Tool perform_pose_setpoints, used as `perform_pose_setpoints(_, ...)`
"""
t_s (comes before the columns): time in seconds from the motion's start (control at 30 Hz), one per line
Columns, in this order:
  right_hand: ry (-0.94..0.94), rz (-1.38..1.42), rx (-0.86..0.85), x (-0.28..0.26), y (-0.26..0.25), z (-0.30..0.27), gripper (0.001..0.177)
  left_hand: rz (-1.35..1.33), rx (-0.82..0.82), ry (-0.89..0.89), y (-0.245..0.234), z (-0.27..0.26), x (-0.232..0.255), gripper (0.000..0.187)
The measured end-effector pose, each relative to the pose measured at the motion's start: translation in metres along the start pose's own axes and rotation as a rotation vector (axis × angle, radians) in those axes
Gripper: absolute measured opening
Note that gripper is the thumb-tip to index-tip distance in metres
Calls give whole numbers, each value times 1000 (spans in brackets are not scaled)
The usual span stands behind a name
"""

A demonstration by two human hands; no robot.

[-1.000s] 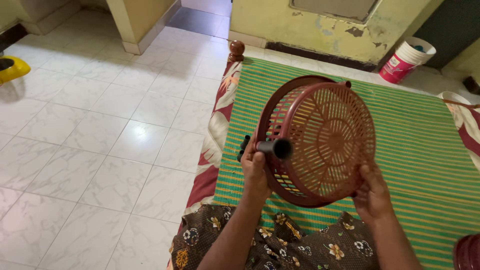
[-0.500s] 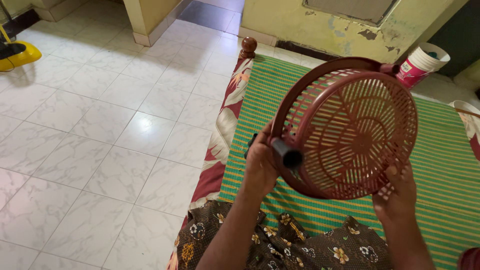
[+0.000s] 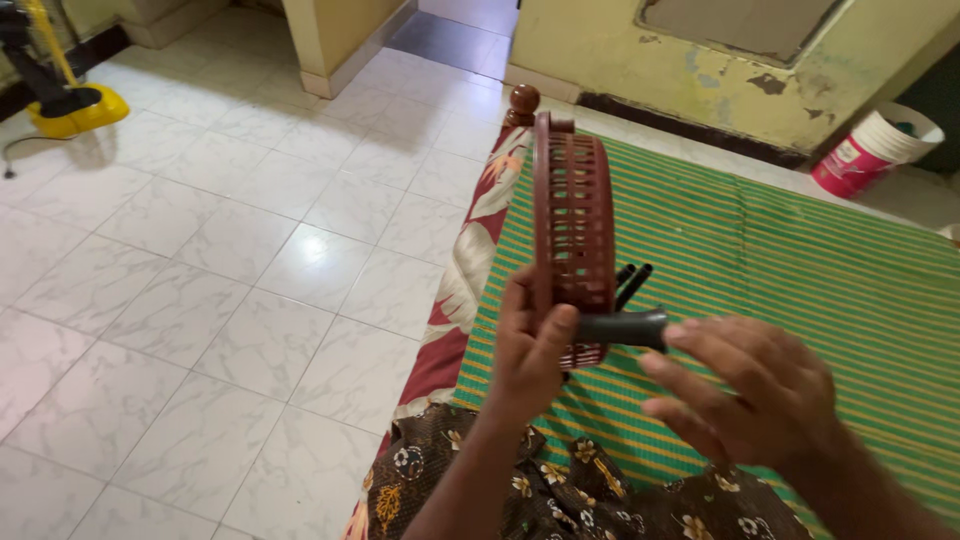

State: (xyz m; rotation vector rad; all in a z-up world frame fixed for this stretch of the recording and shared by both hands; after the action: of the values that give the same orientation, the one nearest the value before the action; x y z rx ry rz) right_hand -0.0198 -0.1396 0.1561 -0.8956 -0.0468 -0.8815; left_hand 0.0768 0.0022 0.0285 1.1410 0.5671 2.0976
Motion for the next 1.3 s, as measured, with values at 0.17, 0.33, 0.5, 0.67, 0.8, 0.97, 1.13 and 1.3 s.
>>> perform_pose_setpoints(0.17, -461, -241, -127, 0, 12, 46, 25, -14, -57, -41, 17, -9, 5, 46)
perform_pose_setpoints(0.33, -667, -67, -75, 12, 11, 64, 22, -131, -10, -44, 25, -12, 6, 48)
perform_pose_setpoints(0.5, -672, 55, -85, 13, 21, 66, 23, -140, 122, -8, 21, -15, 13, 58)
perform_pose_setpoints(0.67, -473, 323, -87, 17, 23, 66, 17, -214, 92, -24, 30, -21, 10, 53)
perform_pose_setpoints(0.8, -287, 488, -148, 23, 29, 63, 12, -188, 69, -31, 33, -21, 13, 54)
perform_pose_setpoints(0.97, -23, 686, -220, 30, 36, 51, 7, 20, 51, 37, 34, -22, 18, 54)
perform_pose_setpoints(1.13, 453, 848, -373, 38, 52, 37, 13, 153, 41, 102, 31, -23, 19, 54)
perform_pose_setpoints(1.3, 863, 820, -509, 40, 60, 19, 21, 345, 15, 161, 28, -25, 13, 55)
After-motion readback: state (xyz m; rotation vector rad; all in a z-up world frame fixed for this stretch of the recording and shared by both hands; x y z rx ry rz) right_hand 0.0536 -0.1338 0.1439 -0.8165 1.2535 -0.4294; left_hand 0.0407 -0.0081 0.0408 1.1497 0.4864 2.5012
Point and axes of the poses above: each hand's wrist, its own z-axis towards the middle knuckle, its own y-axis out of the palm, x = y × z, the point moved 7 cm from there along z, towards the middle knuckle, and after that the axes turned 5 degrees about y, right-handed, at the moved point
